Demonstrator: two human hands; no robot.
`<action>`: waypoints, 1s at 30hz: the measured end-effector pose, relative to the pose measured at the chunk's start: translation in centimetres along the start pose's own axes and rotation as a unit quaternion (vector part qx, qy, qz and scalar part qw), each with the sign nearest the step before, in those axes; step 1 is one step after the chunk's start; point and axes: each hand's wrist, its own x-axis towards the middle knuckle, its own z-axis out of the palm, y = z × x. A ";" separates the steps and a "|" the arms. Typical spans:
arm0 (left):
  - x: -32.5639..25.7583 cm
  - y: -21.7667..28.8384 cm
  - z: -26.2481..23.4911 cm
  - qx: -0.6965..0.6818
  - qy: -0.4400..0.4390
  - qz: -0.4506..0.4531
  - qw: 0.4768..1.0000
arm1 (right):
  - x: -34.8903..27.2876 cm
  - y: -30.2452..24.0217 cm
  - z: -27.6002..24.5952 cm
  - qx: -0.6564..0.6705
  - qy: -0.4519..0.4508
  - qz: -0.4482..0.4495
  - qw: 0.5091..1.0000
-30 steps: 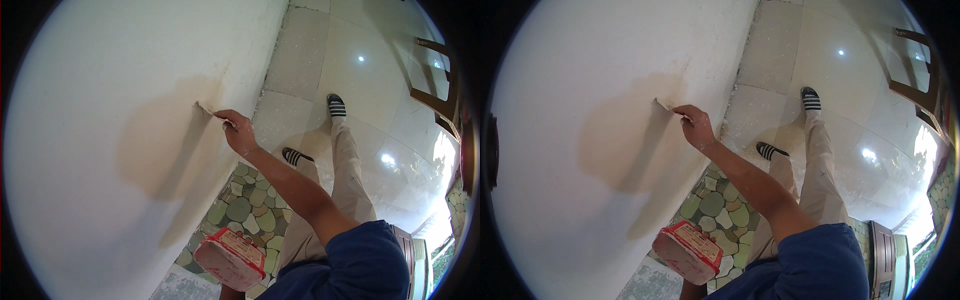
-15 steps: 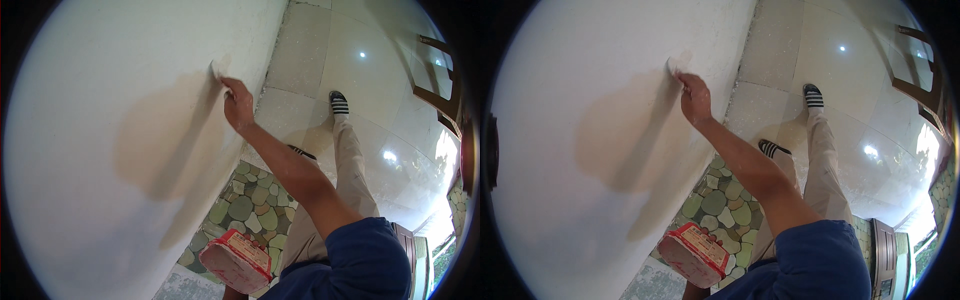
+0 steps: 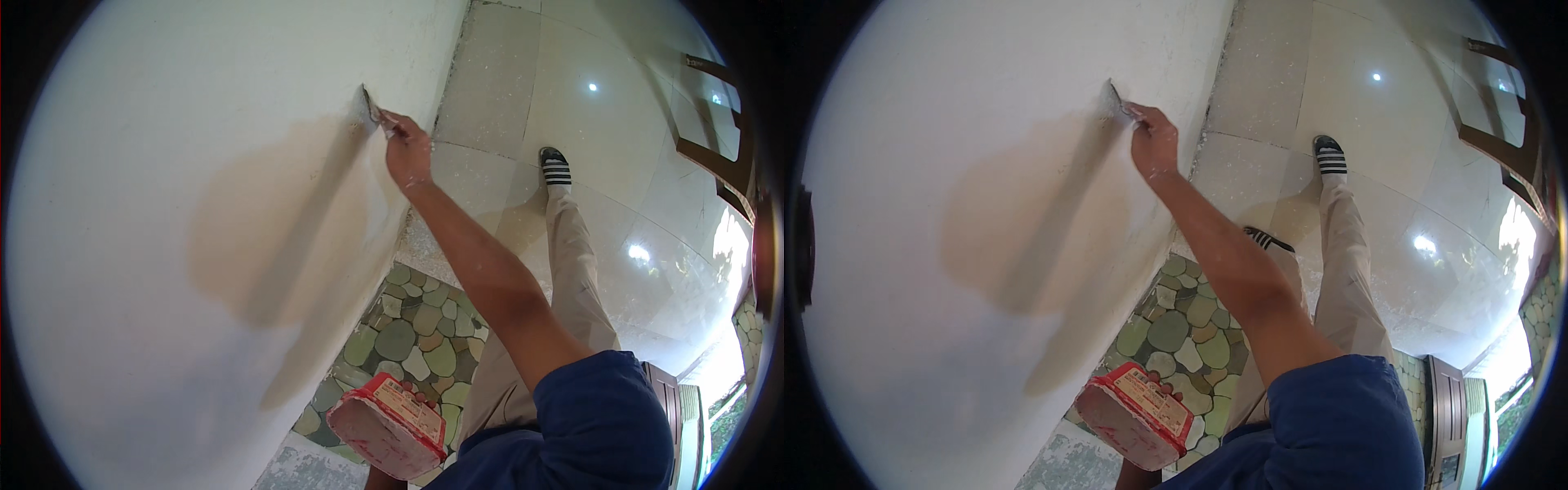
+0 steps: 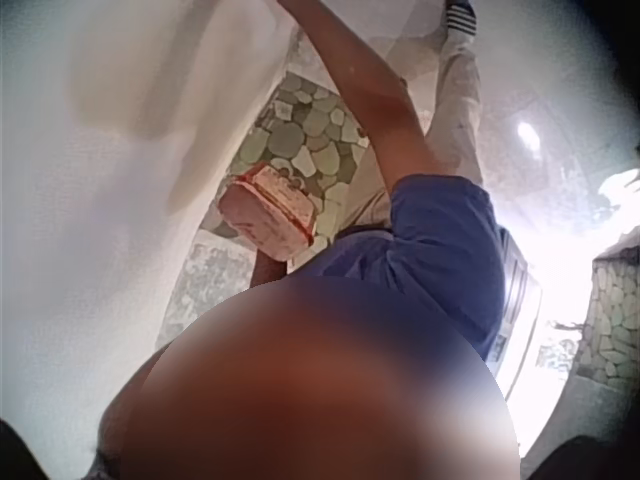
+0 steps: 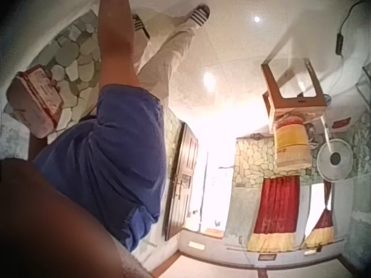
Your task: Applying plaster or filler to a damaged section of a white wall using a scraper.
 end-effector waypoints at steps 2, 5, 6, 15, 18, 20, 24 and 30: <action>-0.2 0.0 -0.3 0.015 0.008 0.049 0.999 | -2.3 -0.4 1.5 0.028 -0.033 0.079 0.996; -0.8 0.6 -1.0 0.001 0.023 0.022 0.999 | -5.6 -1.4 1.9 0.165 -0.079 0.030 0.983; -0.9 0.8 -1.1 0.001 0.023 0.022 0.999 | -7.2 -2.1 1.9 0.165 -0.079 0.030 0.983; -0.5 0.6 1.0 0.010 -0.023 0.021 0.999 | -5.7 -4.8 -1.3 0.136 -0.125 0.151 0.971; -0.9 0.4 0.2 0.004 -0.033 0.030 0.999 | -0.6 -3.6 -0.3 0.022 0.022 0.005 0.999; -1.6 0.7 -2.2 0.031 0.001 0.053 0.998 | -1.2 -3.6 2.0 -0.045 0.017 -0.039 0.998; -2.9 1.5 -3.6 -0.020 0.042 0.009 0.999 | -7.8 -7.4 4.9 -0.093 -0.038 -0.005 0.995; -1.6 0.6 0.3 0.038 0.017 0.045 0.998 | -12.5 -9.1 1.0 -0.039 -0.184 -0.049 0.981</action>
